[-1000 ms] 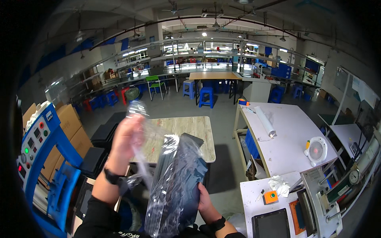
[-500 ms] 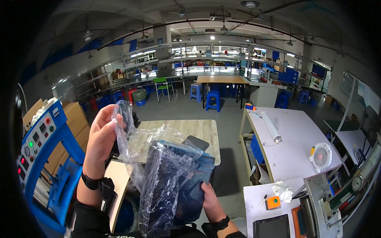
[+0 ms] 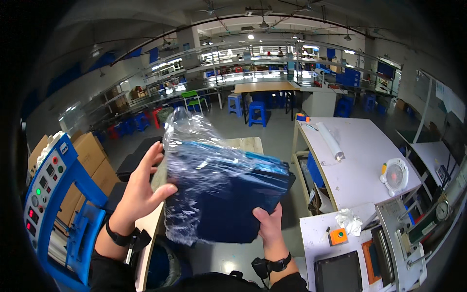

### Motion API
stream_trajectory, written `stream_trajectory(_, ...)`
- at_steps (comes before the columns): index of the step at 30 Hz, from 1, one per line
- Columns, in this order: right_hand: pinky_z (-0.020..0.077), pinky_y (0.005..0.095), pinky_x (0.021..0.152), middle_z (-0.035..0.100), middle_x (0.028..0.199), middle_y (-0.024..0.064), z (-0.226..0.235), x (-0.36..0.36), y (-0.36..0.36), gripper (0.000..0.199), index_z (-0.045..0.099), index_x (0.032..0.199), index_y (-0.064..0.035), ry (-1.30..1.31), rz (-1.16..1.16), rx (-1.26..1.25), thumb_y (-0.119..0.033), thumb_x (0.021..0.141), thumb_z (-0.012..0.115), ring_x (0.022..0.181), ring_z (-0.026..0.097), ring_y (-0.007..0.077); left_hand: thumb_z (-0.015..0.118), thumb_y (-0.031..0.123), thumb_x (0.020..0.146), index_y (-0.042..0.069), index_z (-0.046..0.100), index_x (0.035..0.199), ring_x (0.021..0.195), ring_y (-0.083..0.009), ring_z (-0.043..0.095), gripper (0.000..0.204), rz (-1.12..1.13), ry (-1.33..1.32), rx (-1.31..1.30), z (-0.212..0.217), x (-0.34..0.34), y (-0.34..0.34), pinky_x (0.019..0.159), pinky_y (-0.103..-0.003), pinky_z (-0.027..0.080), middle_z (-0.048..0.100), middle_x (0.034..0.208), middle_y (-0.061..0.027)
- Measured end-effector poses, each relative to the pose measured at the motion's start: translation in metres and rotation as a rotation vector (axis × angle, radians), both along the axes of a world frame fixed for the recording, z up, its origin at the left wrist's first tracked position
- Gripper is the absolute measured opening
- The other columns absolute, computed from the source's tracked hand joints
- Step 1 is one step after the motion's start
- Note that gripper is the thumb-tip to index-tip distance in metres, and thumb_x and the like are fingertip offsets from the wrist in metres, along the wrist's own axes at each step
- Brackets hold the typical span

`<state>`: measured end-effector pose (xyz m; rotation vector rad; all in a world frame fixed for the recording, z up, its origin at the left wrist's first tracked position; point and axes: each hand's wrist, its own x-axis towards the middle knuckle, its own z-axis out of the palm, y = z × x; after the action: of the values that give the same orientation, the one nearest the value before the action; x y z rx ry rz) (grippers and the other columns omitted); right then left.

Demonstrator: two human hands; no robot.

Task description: Removing protective plastic wrap from plastic panels and using industrial heat presses to process the components.

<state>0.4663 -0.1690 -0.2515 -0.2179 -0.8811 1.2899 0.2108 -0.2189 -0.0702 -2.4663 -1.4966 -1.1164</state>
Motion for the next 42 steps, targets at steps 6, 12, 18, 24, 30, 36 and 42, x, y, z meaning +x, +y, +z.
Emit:
stream_trajectory(6,0.0448,0.0329,0.093,0.06,0.113,0.008,0.028,0.005,-0.019,0.055,0.052,0.12,-0.0001,-0.13,-0.277,0.086,-0.003,0.071,0.078,0.103,0.057,0.0168,0.052,0.008,0.093,-0.006,0.053,0.117,0.077,-0.025,0.063,0.028,-0.049,-0.177,0.226,-0.03,0.012,0.029,0.069,-0.031,0.049,0.064,0.09,-0.0162)
stream_trajectory(12,0.0448,0.0326,0.093,0.058,0.117,0.0088,0.045,0.006,-0.028,0.061,0.046,0.126,-0.0001,-0.203,-0.185,0.156,-0.001,0.073,0.076,0.105,0.055,0.016,0.064,0.016,0.085,-0.004,0.058,0.112,0.118,-0.038,0.048,0.034,-0.108,-0.057,0.74,-0.013,0.027,0.004,0.1,-0.046,0.038,0.053,0.123,-0.0229)
stream_trajectory(18,0.0471,0.029,0.088,0.062,0.109,0.0086,0.033,-0.002,-0.033,0.058,0.048,0.121,0.0038,-0.411,-0.278,0.124,-0.007,0.074,0.079,0.099,0.056,0.0117,0.074,0.021,0.069,0.003,0.061,0.112,0.106,-0.0312,0.056,0.048,-0.428,0.557,0.348,0.034,0.073,0.02,0.092,-0.044,0.044,0.057,0.118,-0.0129)
stream_trajectory(24,0.0501,0.0271,0.074,0.064,0.091,0.0045,0.015,0.004,-0.044,0.047,0.054,0.103,0.0021,-0.664,-0.322,0.088,-0.012,0.07,0.083,0.08,0.057,0.0091,0.07,0.005,0.072,0.0,0.062,0.086,0.084,-0.0292,0.062,0.017,-0.583,0.304,0.25,0.0,0.036,0.032,0.071,-0.037,0.05,0.062,0.093,-0.0122)
stream_trajectory(30,0.0498,0.0249,0.071,0.064,0.086,0.0064,-0.001,0.011,-0.035,0.045,0.053,0.101,0.0021,-0.677,-0.332,-0.063,-0.014,0.07,0.082,0.079,0.06,0.0093,0.07,0.004,0.077,0.002,0.058,0.089,0.074,-0.0277,0.06,0.017,-0.427,0.003,0.008,-0.021,-0.014,0.047,0.067,-0.034,0.048,0.061,0.083,-0.0113)
stream_trajectory(36,0.0495,0.0258,0.07,0.065,0.085,0.0085,-0.015,0.01,-0.03,0.049,0.054,0.101,0.0036,-0.854,-0.294,-0.029,-0.02,0.069,0.083,0.076,0.06,0.0095,0.07,0.015,0.074,0.005,0.059,0.104,0.093,-0.0299,0.058,0.033,-0.452,0.414,0.124,-0.05,0.015,0.043,0.079,-0.04,0.047,0.06,0.101,-0.0095)
stream_trajectory(42,0.0494,0.0258,0.069,0.065,0.084,0.0088,-0.017,0.01,-0.038,0.05,0.054,0.102,0.0036,-0.983,-0.239,-0.058,-0.018,0.068,0.083,0.076,0.059,0.0095,0.068,0.011,0.077,0.004,0.053,0.08,0.077,-0.0306,0.056,0.016,-0.526,0.331,-0.074,-0.07,-0.01,0.049,0.067,-0.041,0.047,0.054,0.081,-0.0094)
